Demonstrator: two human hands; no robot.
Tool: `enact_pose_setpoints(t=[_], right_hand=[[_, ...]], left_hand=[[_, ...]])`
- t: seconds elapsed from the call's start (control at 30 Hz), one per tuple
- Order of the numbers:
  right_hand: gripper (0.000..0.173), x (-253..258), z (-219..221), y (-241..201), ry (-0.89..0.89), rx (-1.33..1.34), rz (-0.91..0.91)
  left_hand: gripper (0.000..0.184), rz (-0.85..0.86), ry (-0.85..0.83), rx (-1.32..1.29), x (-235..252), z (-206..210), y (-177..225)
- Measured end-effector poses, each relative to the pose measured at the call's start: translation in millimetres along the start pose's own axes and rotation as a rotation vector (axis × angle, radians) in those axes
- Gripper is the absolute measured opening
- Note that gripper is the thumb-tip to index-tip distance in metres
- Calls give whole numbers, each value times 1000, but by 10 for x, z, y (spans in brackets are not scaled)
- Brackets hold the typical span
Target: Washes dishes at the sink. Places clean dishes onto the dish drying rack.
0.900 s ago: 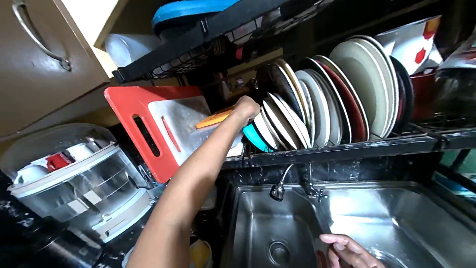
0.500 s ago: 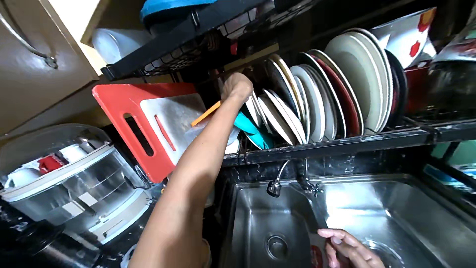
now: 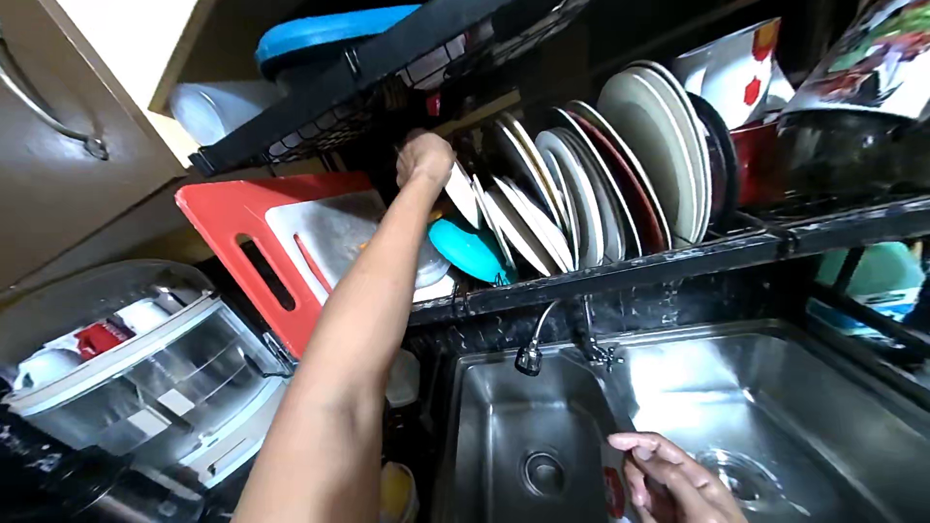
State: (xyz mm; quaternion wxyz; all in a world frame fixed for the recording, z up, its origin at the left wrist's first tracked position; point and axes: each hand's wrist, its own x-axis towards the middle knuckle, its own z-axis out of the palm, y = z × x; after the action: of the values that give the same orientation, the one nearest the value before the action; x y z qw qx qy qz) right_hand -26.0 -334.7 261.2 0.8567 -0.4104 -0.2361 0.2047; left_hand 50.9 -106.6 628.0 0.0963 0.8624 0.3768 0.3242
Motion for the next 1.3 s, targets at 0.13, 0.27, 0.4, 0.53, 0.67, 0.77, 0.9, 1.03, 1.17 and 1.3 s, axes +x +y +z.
enact_pose_setpoints(t=[0.13,0.27,0.4,0.53,0.67,0.77,0.9,1.03,1.17,1.3], right_hand=[[40,-24,-1,-9,20,9,-7],[40,-49,-28,-39,17,10,-5],[40,-59,3,-26,34,-3,16],[40,-25,47,-16,12,-14,12],[39,18,158,-4,-32,-40,23],[39,32,225,13,-71,-23,31],[38,18,241,52,-85,-3,44],[40,-20,183,84,-52,6,50],[40,-22,98,78,-13,1,40],[40,-11,54,40,2,9,27]], left_hand=[[33,-14,66,-41,-2,-76,-98],[31,7,163,-103,-51,-248,-266],[33,51,245,-196,-87,-460,-561],[34,180,224,-123,-326,-645,-830],[35,235,167,-10,-651,-537,-863],[36,208,157,110,-773,-342,-770],[34,188,148,272,-771,-146,-597],[31,172,139,300,-655,-84,-492],[32,143,120,118,-472,-17,-484],[33,18,127,-142,-279,98,-427]])
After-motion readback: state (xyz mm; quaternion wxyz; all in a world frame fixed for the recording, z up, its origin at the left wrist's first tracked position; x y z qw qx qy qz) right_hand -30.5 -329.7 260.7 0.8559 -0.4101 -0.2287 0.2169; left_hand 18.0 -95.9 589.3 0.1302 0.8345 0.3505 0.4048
